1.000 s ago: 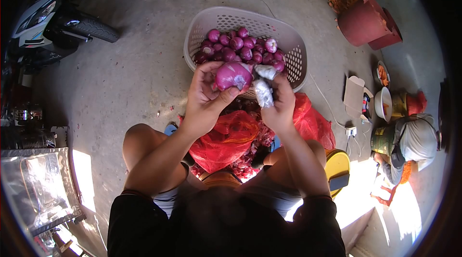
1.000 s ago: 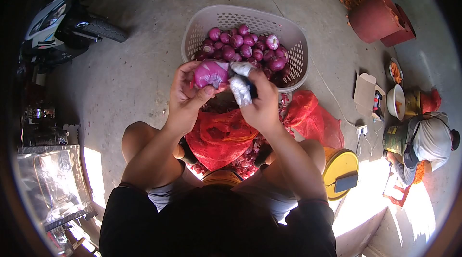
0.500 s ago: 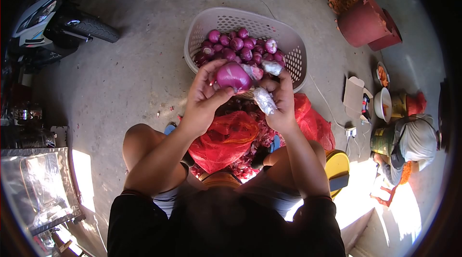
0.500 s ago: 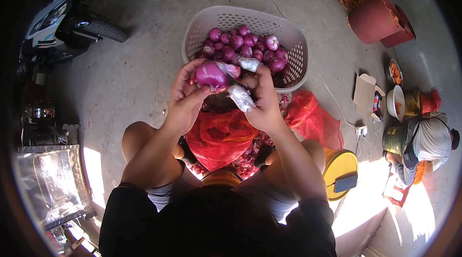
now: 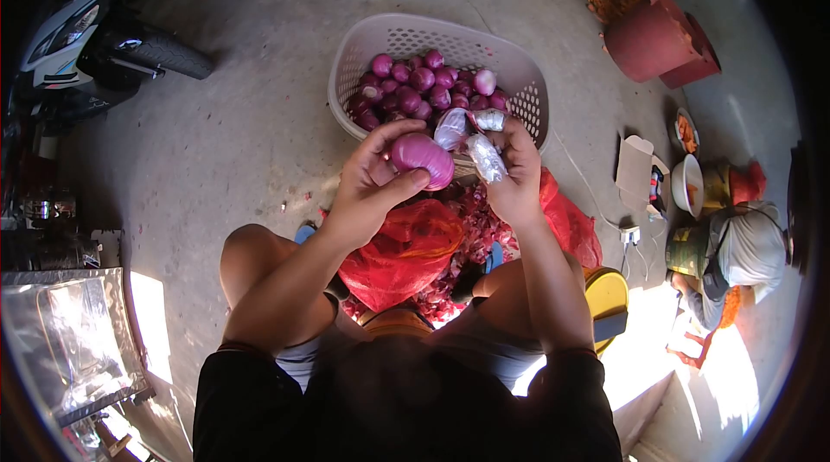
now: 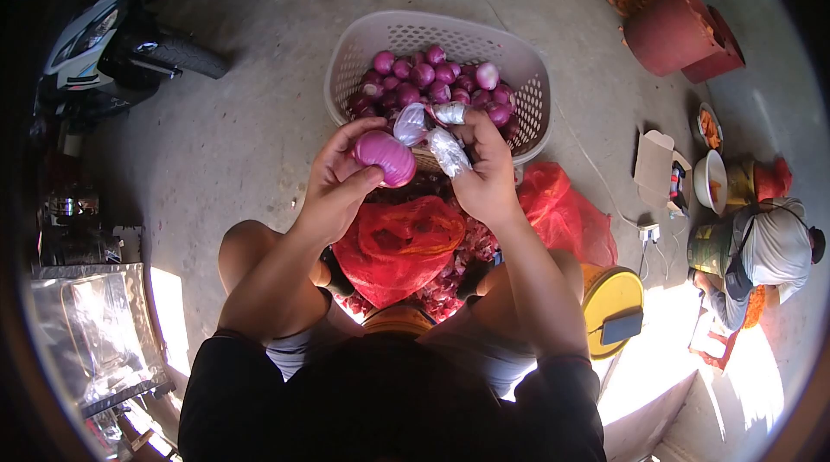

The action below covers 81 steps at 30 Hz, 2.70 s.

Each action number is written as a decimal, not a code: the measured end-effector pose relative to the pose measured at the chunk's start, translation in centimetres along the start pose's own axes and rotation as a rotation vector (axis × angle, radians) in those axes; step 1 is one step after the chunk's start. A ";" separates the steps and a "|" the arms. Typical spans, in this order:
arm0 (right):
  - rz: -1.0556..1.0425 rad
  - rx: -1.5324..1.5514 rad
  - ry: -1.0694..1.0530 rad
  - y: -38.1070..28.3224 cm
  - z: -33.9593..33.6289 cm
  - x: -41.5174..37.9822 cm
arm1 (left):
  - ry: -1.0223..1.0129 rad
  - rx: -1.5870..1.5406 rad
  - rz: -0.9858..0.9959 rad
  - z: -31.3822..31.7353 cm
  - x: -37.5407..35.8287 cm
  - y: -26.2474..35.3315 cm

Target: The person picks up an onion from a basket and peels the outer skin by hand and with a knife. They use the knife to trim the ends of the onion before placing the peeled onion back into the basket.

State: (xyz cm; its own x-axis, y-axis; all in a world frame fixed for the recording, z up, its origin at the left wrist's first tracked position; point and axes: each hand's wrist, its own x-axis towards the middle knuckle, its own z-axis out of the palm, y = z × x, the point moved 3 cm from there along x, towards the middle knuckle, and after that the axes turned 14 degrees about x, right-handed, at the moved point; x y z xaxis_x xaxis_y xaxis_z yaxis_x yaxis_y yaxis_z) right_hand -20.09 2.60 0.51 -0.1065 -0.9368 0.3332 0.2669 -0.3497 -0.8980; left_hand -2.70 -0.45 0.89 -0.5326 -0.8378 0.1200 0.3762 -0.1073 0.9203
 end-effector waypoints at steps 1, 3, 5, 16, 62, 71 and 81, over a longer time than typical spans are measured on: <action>0.008 0.018 -0.003 -0.1 -0.1 -0.3 | 0.002 -0.015 0.010 -0.3 0.1 -0.3; 0.030 0.059 -0.002 -0.2 0.2 -0.6 | 0.003 -0.068 -0.006 -0.8 0.1 -0.6; 0.044 0.088 0.003 -0.3 0.5 -0.8 | -0.004 -0.145 -0.055 -1.1 0.1 -0.8; -0.081 -0.037 -0.230 0.0 1.7 -1.4 | 0.006 -0.084 -0.037 -0.5 0.2 -0.4; 0.150 -0.702 -0.351 -2.0 -0.8 -0.7 | 0.222 0.044 -0.341 -2.2 0.3 -0.8; 0.235 -0.547 -0.366 -1.8 0.1 -1.0 | 0.144 0.157 -0.299 -1.3 0.0 -0.2; 0.230 -0.541 -0.380 -2.1 0.7 -0.9 | 0.070 0.331 -0.124 -1.1 0.2 -0.3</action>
State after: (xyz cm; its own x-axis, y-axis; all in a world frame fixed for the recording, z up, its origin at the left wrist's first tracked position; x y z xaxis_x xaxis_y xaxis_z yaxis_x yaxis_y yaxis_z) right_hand -19.89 4.20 2.30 0.2645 -0.9585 0.1061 -0.2827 -0.1823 -0.9417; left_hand -2.09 -1.12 0.23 -0.5014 -0.8651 -0.0158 0.0397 -0.0412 0.9984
